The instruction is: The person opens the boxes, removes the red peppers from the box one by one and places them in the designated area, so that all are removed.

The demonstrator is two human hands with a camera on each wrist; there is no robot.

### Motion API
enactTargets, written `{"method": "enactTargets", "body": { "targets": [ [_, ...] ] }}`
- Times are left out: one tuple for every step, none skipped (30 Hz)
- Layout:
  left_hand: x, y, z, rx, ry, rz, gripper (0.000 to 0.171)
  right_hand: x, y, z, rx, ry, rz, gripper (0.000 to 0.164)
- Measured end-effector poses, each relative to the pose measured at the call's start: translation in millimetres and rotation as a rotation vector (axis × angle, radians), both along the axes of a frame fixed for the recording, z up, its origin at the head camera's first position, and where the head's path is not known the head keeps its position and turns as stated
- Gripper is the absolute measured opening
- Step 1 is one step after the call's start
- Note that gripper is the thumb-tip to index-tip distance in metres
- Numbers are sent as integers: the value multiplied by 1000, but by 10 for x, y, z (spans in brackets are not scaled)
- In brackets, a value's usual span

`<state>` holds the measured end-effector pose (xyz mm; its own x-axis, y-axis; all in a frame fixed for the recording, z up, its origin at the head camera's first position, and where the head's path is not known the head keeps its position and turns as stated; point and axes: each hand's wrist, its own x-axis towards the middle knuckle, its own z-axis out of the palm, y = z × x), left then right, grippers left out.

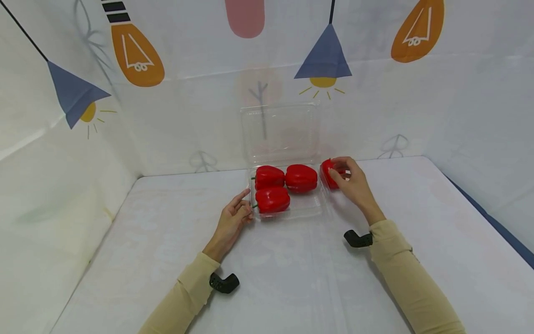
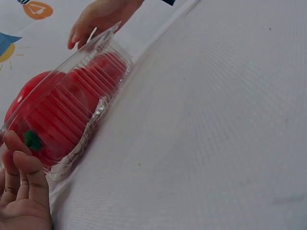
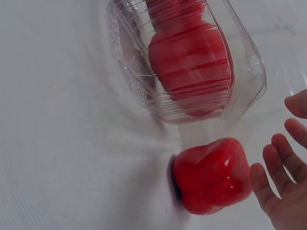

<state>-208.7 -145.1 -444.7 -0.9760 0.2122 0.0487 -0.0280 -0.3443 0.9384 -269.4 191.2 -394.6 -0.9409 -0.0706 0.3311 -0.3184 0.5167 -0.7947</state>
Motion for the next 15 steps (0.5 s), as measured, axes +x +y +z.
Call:
{"method": "enactTargets", "body": {
  "targets": [
    [1,-2,-2,-3,3,0,53,4,-8,0,5,6,8,38],
    [2,-2,-2,-4,5,0,53,5,-14,-1,9,13,17,37],
    [4,-1,-1,-6,6,1,54,4,-20,-6,13,20,26,37],
    [5,-1,0,-7,8,1,54,0,-25,-11,13,28,38,37],
    [6,-1,1,-11,12,1,54,-5,-31,-18,16,35,49,37],
    [7,-1,2,-14,15,1,54,-8,-37,-23,18,40,60,37],
    [7,-2,2,-17,17,0,54,-12,-44,-28,23,45,70,37],
    [7,-3,3,-18,18,0,54,-17,-50,-35,31,48,79,37],
    [6,-3,2,-20,22,-2,54,-18,-57,-38,35,49,88,37],
    [5,-4,1,-24,25,-5,54,-17,-67,-38,41,49,96,36],
    [5,-6,0,-27,26,-8,54,-13,-78,-35,45,51,103,36],
    [4,-7,-1,-28,26,-10,54,-4,-91,-26,42,53,111,35],
    [3,-8,-4,-29,27,-11,54,5,-105,-14,40,56,120,35],
    [2,-10,-7,-31,26,-14,54,31,-124,14,36,60,132,34],
    [1,-11,-10,-32,26,-14,54,62,-147,46,30,67,147,34]
  ]
}}
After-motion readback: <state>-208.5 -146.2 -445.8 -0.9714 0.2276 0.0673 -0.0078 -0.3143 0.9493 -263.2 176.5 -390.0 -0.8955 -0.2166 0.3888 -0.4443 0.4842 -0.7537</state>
